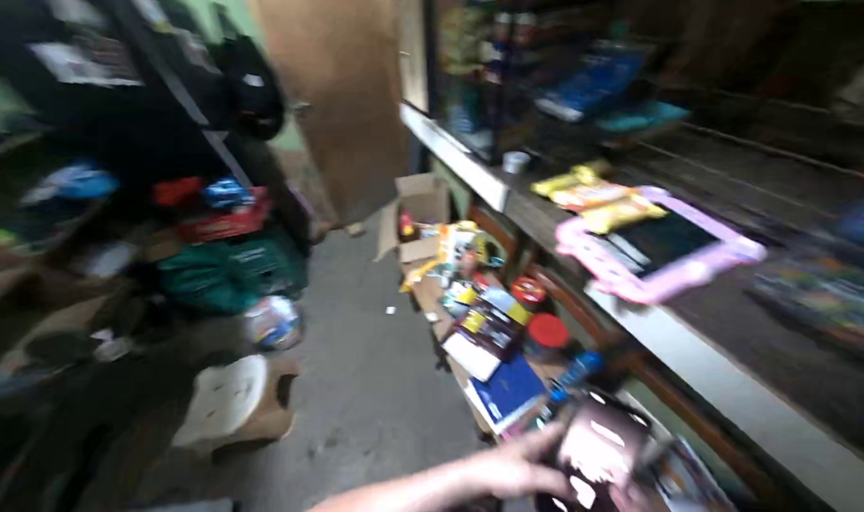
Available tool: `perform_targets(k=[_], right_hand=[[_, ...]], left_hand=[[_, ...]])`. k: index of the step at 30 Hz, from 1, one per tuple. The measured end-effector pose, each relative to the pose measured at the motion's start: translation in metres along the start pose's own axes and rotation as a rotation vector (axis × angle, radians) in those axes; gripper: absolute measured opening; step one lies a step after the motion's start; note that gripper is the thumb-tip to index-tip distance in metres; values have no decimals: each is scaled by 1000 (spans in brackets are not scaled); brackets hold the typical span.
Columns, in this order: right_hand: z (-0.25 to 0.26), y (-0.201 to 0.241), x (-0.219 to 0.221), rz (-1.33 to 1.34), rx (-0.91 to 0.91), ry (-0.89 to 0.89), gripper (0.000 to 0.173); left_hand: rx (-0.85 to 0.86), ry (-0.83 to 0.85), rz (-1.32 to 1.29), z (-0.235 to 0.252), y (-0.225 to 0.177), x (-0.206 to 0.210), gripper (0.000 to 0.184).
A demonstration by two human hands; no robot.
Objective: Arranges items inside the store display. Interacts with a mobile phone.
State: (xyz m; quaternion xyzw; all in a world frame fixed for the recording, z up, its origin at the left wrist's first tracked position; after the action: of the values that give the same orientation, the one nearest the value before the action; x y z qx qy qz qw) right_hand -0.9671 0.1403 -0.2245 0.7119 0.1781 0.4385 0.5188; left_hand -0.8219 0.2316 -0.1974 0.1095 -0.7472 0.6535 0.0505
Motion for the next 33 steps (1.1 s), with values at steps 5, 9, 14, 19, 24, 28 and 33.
perform_targets(k=[5, 9, 14, 19, 24, 28, 33], right_hand=[[-45, 21, -5, -3, -39, -273, 62], [-92, 35, -8, 3, -73, -347, 59], [-152, 37, -1, -62, -156, -532, 46], [-195, 21, 3, -103, -337, -459, 44], [-232, 13, 11, -166, -341, -498, 53], [-257, 8, 16, -74, -296, -416, 59], [-272, 4, 24, -24, -365, -471, 55]], left_hand=[[-68, 190, 32, 10, -7, 38, 75], [-14, 324, 48, 6, -2, 74, 72], [-35, 453, 39, -11, 8, 114, 67], [-55, 535, 44, -31, 20, 141, 61], [-30, 610, 19, -51, 30, 161, 57], [-40, 646, 19, -63, 34, 173, 58], [-30, 706, -5, -71, 34, 187, 53]])
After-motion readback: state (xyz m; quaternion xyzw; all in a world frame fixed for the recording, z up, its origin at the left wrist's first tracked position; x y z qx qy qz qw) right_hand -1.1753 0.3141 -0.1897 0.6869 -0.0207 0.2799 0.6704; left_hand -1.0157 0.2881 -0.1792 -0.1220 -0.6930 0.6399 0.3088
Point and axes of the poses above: each hand's wrist, its own z-axis towards the middle knuckle, its own x-axis out of the palm, y = z × x, the point moved 3 cm from there along z, towards the middle knuckle, and after that the axes turned 3 degrees about -x, right-handed, at the moved point
